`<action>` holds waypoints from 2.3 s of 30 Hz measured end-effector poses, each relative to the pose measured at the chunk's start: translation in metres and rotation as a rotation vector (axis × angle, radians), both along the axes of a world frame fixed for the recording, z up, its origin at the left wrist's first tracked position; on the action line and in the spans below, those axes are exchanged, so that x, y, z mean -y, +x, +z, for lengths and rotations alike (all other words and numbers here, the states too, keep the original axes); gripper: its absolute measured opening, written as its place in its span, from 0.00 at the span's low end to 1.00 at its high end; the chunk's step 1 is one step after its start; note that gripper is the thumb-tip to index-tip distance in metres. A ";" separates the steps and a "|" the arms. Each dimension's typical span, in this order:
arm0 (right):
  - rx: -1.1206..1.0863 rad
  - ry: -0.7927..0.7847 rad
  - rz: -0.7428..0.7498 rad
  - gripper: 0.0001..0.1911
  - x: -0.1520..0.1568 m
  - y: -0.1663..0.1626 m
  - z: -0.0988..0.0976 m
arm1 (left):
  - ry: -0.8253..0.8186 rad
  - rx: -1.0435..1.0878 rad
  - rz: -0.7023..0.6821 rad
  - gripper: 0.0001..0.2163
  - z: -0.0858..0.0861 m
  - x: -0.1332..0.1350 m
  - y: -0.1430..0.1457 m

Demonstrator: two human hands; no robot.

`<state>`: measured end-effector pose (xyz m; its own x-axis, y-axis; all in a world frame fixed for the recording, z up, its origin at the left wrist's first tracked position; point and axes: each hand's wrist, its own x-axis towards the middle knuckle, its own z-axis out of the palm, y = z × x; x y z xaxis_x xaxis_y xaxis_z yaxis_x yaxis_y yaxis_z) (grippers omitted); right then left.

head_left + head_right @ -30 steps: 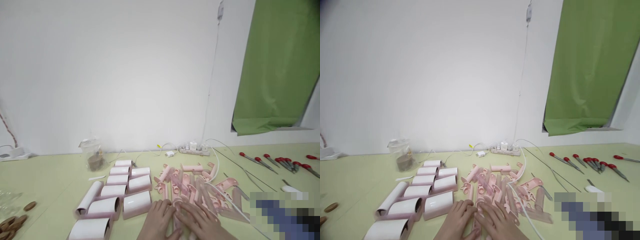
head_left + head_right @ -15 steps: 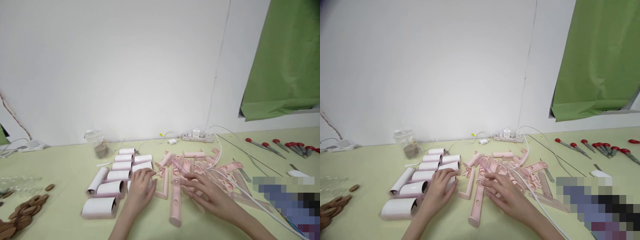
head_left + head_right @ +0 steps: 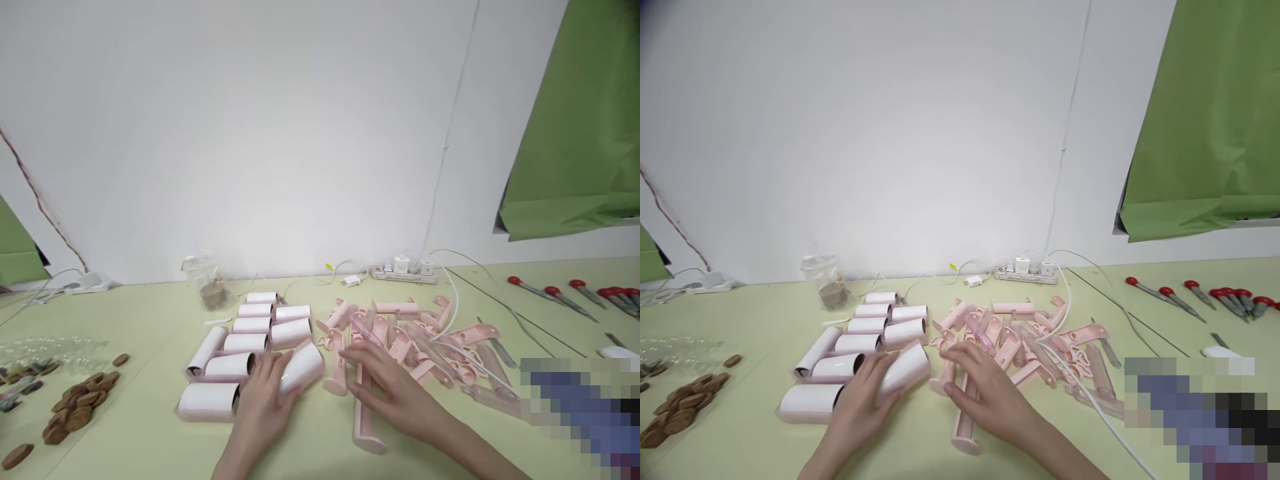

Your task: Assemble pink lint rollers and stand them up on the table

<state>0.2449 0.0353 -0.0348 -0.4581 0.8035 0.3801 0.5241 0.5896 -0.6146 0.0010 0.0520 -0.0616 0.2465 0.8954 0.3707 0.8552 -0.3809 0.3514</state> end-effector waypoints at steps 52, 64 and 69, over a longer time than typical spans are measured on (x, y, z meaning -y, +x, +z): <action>-1.426 -1.002 -0.075 0.22 -0.010 -0.004 0.004 | -0.276 0.700 -0.182 0.18 0.013 -0.020 0.054; -1.132 -0.676 -0.173 0.22 -0.016 -0.006 -0.011 | -0.651 1.695 -0.278 0.24 0.046 -0.006 0.088; -0.982 -0.421 -0.255 0.18 -0.021 -0.002 -0.008 | -0.963 1.348 -0.423 0.36 0.023 -0.006 0.090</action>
